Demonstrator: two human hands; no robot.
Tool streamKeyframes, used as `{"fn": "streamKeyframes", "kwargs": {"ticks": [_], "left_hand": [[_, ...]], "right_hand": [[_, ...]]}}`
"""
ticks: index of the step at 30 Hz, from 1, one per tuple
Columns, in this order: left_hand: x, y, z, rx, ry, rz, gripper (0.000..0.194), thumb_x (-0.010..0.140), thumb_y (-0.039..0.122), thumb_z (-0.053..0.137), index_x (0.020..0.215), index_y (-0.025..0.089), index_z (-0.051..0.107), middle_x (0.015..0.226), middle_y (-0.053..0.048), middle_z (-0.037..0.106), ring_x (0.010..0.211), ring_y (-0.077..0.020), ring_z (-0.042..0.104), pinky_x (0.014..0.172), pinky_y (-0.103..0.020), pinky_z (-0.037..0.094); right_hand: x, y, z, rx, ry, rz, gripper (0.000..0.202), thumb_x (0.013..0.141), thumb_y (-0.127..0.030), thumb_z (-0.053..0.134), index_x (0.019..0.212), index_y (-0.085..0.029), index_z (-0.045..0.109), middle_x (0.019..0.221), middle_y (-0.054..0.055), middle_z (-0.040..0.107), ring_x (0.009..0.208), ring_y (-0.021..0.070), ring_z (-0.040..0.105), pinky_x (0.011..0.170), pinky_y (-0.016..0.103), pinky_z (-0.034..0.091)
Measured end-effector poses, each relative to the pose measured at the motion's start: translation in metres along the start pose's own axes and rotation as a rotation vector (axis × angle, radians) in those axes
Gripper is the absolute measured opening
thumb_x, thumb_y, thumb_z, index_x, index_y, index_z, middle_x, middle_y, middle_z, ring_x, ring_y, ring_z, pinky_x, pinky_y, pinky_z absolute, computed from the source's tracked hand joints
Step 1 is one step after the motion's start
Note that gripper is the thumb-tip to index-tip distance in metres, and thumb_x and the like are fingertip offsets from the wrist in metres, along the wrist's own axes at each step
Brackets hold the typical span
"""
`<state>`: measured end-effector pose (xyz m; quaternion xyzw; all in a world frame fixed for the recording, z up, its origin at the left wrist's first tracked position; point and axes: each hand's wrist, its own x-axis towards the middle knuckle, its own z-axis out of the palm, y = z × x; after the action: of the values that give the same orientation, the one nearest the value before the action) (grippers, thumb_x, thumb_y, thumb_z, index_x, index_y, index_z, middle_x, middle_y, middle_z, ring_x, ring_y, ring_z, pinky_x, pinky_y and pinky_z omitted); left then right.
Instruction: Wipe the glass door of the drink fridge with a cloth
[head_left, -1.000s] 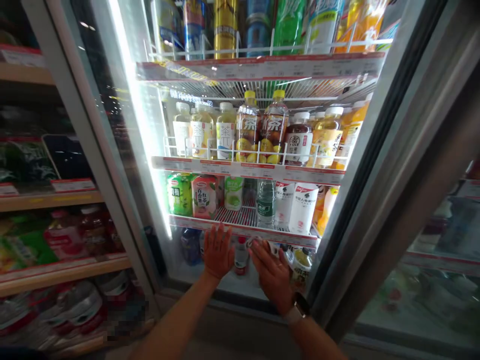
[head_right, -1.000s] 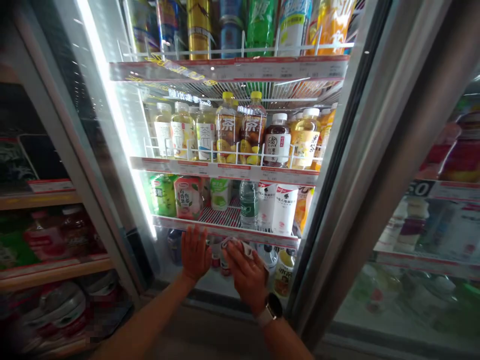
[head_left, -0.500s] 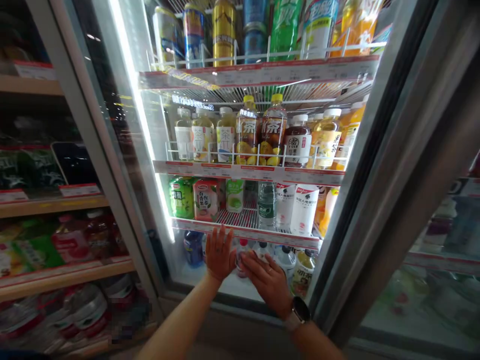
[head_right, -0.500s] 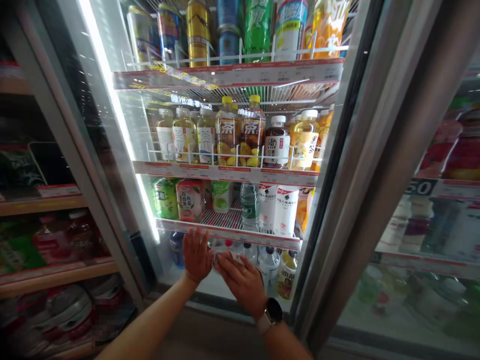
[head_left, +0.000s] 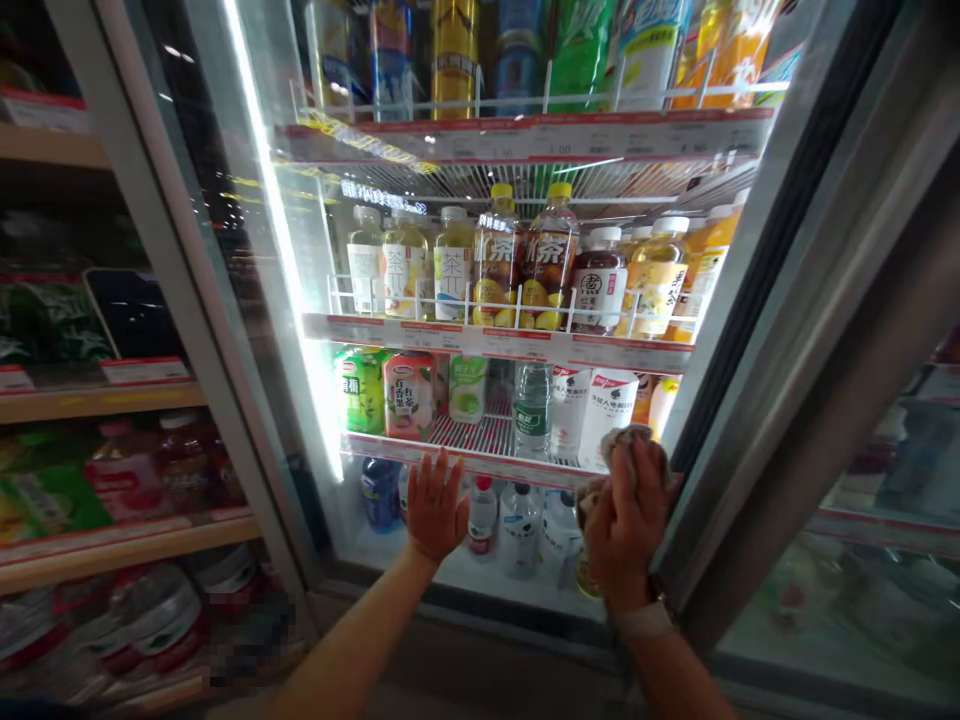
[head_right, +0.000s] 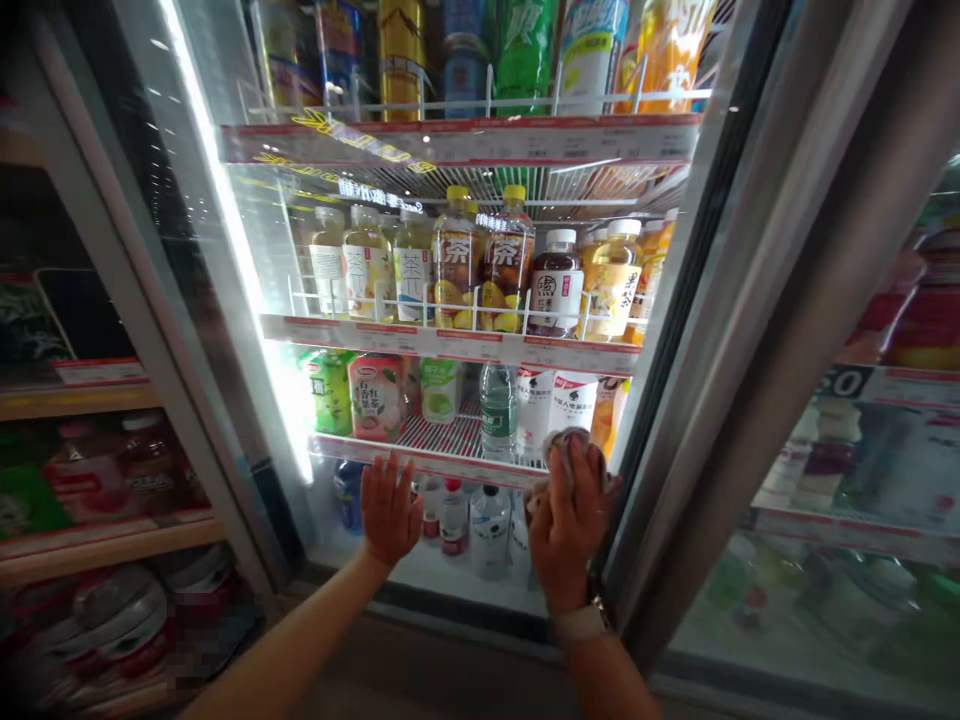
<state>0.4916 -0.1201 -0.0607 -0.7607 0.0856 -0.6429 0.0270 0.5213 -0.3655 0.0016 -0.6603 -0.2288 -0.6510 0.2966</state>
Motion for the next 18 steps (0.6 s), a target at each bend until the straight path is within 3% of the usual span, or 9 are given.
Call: {"fn": "streamKeyframes", "kwargs": {"ticks": [6,11,15,18], "left_hand": [[0.001,0.000,-0.001,-0.003,-0.006,0.002,0.059,0.096,0.028,0.040,0.152,0.016,0.027,0.155,-0.013,0.033,0.148,-0.0264,0.021,0.122,-0.046,0.017],[0.003,0.000,-0.002,0.011,-0.001,0.014,0.060,0.095,0.026,0.041,0.152,0.016,0.026,0.157,-0.012,0.028,0.149,-0.0262,0.018,0.121,-0.045,0.018],[0.004,0.000,-0.002,0.018,0.007,0.029,0.060,0.095,0.025,0.040,0.152,0.015,0.025,0.159,-0.011,0.023,0.149,-0.0267,0.015,0.121,-0.045,0.018],[0.004,-0.001,-0.002,0.020,0.011,0.032,0.061,0.095,0.025,0.040,0.153,0.015,0.024,0.159,-0.011,0.024,0.149,-0.0266,0.015,0.121,-0.046,0.019]], "right_hand": [[-0.056,-0.038,0.012,0.092,-0.320,-0.218,0.050,0.093,-0.002,0.043,0.135,-0.025,0.056,0.133,0.004,0.062,0.134,0.0158,0.047,0.119,0.037,0.025],[-0.108,-0.049,0.018,0.210,-0.530,-0.490,0.046,0.096,-0.005,0.036,0.130,-0.024,0.059,0.139,-0.001,0.058,0.130,0.0097,0.049,0.115,0.030,0.032],[-0.127,-0.048,0.024,0.247,-0.612,-0.597,0.041,0.099,-0.011,0.040,0.134,-0.023,0.055,0.143,-0.001,0.054,0.131,0.0089,0.048,0.112,0.028,0.038],[-0.121,-0.047,0.027,0.268,-0.597,-0.586,0.040,0.097,-0.013,0.046,0.135,-0.025,0.055,0.139,0.000,0.057,0.133,0.0092,0.046,0.113,0.029,0.038]]}}
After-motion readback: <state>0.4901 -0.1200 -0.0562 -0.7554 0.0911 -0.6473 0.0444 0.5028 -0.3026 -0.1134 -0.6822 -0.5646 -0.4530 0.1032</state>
